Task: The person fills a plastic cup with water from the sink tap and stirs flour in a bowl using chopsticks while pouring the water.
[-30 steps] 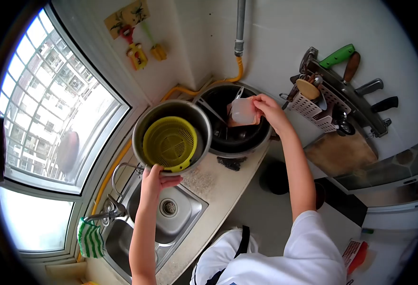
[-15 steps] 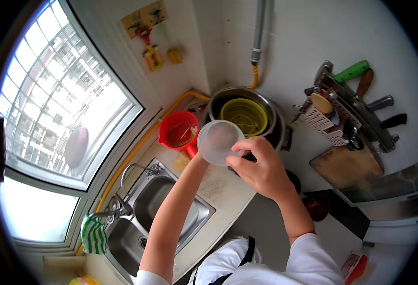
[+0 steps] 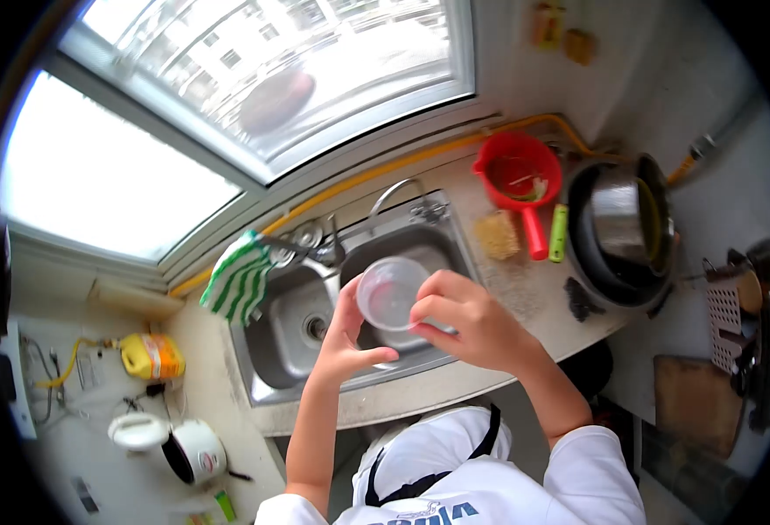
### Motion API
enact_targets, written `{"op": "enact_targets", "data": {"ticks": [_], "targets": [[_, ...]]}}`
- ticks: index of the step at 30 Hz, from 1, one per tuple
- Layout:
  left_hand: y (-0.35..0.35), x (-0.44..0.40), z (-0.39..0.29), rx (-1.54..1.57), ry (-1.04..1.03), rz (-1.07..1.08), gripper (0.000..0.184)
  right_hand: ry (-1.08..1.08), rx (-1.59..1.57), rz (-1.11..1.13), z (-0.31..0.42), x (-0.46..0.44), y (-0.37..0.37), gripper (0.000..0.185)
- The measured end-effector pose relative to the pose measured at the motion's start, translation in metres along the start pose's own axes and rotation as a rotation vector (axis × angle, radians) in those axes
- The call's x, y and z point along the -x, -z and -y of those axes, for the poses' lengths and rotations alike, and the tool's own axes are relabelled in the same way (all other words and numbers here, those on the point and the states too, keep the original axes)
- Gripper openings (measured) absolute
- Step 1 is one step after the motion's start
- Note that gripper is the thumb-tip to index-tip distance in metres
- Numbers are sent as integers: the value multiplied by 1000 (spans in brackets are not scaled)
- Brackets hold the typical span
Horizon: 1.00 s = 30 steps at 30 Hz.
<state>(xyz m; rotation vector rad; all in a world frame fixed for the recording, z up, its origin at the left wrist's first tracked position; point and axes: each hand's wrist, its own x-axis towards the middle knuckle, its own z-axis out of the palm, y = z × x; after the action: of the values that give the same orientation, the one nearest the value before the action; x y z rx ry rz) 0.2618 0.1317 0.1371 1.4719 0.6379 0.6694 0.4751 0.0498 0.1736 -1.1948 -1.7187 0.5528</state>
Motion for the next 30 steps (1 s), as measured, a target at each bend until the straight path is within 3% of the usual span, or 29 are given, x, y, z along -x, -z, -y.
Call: {"op": "enact_targets", "data": {"ticks": [4, 5, 6, 8, 12, 15, 18, 20, 30], "targets": [[67, 60, 42, 84, 150, -204, 77, 118, -307, 288, -18, -33, -104, 21], [84, 68, 55, 91, 133, -257, 76, -7, -373, 323, -20, -49, -120, 25], [102, 72, 68, 102, 114, -303, 75, 130, -234, 182, -45, -68, -146, 29], [134, 87, 104, 116, 229, -429, 77, 30, 178, 48, -82, -97, -184, 37], [181, 88, 117, 184, 210, -517, 81, 208, 816, 250, -155, -124, -239, 48], [206, 96, 116, 217, 177, -510, 82, 34, 1024, 440, -162, -115, -254, 47], [230, 108, 127, 236, 140, -502, 81, -83, 1052, 429, -158, -122, -273, 43], [243, 117, 118, 272, 199, -477, 81, -60, 1028, 296, -164, -123, -282, 40], [283, 114, 124, 45, -3, -556, 83, -98, 1014, 206, -164, -114, -288, 51]]}}
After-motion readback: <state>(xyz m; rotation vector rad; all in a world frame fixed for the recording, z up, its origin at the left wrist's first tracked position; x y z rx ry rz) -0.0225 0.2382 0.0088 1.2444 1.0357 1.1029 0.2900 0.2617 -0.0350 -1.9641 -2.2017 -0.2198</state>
